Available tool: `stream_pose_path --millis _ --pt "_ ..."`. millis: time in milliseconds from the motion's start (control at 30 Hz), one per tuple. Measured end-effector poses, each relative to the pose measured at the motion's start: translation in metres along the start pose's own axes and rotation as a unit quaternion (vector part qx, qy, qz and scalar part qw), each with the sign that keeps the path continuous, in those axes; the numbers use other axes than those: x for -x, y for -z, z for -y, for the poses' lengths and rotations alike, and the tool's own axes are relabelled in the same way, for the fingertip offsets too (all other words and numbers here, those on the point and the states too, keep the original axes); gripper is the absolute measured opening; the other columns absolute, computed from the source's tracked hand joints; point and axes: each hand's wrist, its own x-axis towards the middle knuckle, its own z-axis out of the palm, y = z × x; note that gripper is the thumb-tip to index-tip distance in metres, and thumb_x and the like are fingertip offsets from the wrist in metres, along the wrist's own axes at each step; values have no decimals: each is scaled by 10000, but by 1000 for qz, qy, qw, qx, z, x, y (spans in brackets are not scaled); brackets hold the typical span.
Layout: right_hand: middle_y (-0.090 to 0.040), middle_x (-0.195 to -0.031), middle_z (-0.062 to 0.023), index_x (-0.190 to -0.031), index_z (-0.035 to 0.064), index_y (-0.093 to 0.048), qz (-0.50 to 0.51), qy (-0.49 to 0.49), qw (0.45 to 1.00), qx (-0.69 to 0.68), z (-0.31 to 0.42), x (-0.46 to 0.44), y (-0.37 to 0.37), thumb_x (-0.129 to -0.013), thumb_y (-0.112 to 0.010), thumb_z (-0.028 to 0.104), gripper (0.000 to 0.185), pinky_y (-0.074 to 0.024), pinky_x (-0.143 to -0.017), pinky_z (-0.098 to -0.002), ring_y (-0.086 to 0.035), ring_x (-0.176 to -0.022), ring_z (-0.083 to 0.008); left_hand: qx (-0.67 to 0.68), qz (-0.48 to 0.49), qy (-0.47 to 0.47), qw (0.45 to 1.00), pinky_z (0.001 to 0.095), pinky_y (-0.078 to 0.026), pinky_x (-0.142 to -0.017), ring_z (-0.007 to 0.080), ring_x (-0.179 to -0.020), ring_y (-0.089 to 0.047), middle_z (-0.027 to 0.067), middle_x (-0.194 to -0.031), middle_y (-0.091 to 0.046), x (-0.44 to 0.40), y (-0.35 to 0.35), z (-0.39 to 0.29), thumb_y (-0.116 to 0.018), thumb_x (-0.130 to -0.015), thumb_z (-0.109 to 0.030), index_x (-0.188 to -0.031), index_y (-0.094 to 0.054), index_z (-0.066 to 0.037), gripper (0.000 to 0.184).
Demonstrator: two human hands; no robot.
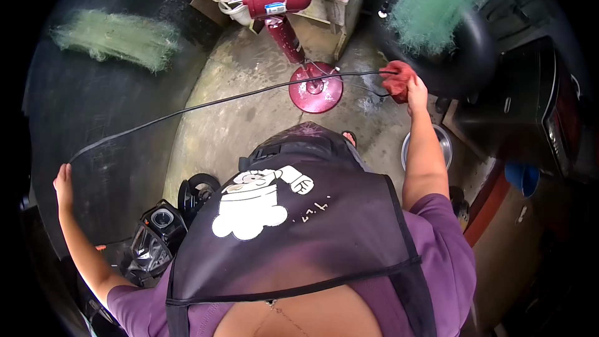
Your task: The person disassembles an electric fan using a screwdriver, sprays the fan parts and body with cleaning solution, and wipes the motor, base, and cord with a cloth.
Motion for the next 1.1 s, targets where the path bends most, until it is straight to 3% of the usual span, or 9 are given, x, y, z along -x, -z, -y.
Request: stream_pose_path --millis 33,100,167,267,500,600,700,767,1100 --pt "-641 -1230 -64 -1344 29 -551 -10 -8 995 -100 -6 -8 0 -1025 -546 210 367 -490 -961 -333 -624 -1088 -177 42 69 79 994 457 -404 -947 342 -978 -569 187 -993 -657 -6 11 3 -545 -1019 -369 -1153 -636 -32 374" --pt "-607 -1296 -79 -1391 43 -492 55 30 969 -240 15 -1 -3 -1009 -571 221 428 -496 -1000 -368 -615 -1152 -211 -9 -126 -59 990 473 -400 -938 367 -952 -564 183 -936 -639 4 -15 4 -523 -1029 -331 -1096 -640 -32 328" --pt "-573 -1352 -78 -1417 82 -467 197 -3 941 -274 46 4 2 -978 -616 253 494 -474 -1055 -398 -581 -1217 -238 -80 1 -138 987 470 -399 -927 399 -917 -537 182 -879 -614 33 19 -132 -508 -1029 -268 -1033 -630 -31 267" --pt "-497 -1450 -88 -1433 93 -443 315 -62 901 -293 125 39 -44 -949 -631 372 589 -383 -1144 -430 -475 -1341 -266 -11 2 -227 974 461 -393 -942 367 -905 -538 160 -880 -630 66 21 -285 -550 -983 -238 -934 -618 -47 208" --pt "-559 -1391 -161 -1457 -9 -410 484 -8 868 -112 200 141 -225 -971 -604 386 656 -426 -1091 -397 -562 -1241 -232 232 7 -474 849 437 -373 -887 324 -827 -582 133 -802 -594 90 -47 -491 -610 -937 -202 -924 -591 -41 163" --pt "-652 -1171 -216 -1309 -39 -510 258 301 915 83 211 200 -289 -1003 -535 362 505 -492 -927 -428 -644 -1077 -320 468 64 -472 744 462 -287 -1081 352 -1150 -561 183 -1096 -628 109 -86 -530 -643 -860 -272 -1215 -559 -12 448" --pt "-672 -839 -140 -1085 24 -611 206 509 789 275 181 179 -273 -925 -618 400 408 -504 -698 -454 -647 -751 -371 433 -57 -524 732 464 -292 -1059 307 -1113 -552 133 -1016 -648 106 -88 -519 -617 -880 -290 -1181 -588 -39 393" --pt "-665 -814 -115 -988 64 -635 209 570 687 400 170 169 -249 -843 -679 393 362 -517 -686 -427 -661 -748 -326 154 34 -604 781 463 -326 -967 265 -945 -545 80 -850 -627 101 -81 -487 -612 -896 -256 -1007 -609 -84 205" --pt "-646 -766 -114 -907 95 -633 153 494 675 526 122 96 -115 -836 -644 326 242 -520 -650 -427 -645 -704 -337 42 -28 -475 879 444 -366 -878 303 -817 -509 89 -756 -535 32 -45 -279 -634 -855 -158 -817 -500 -92 154"
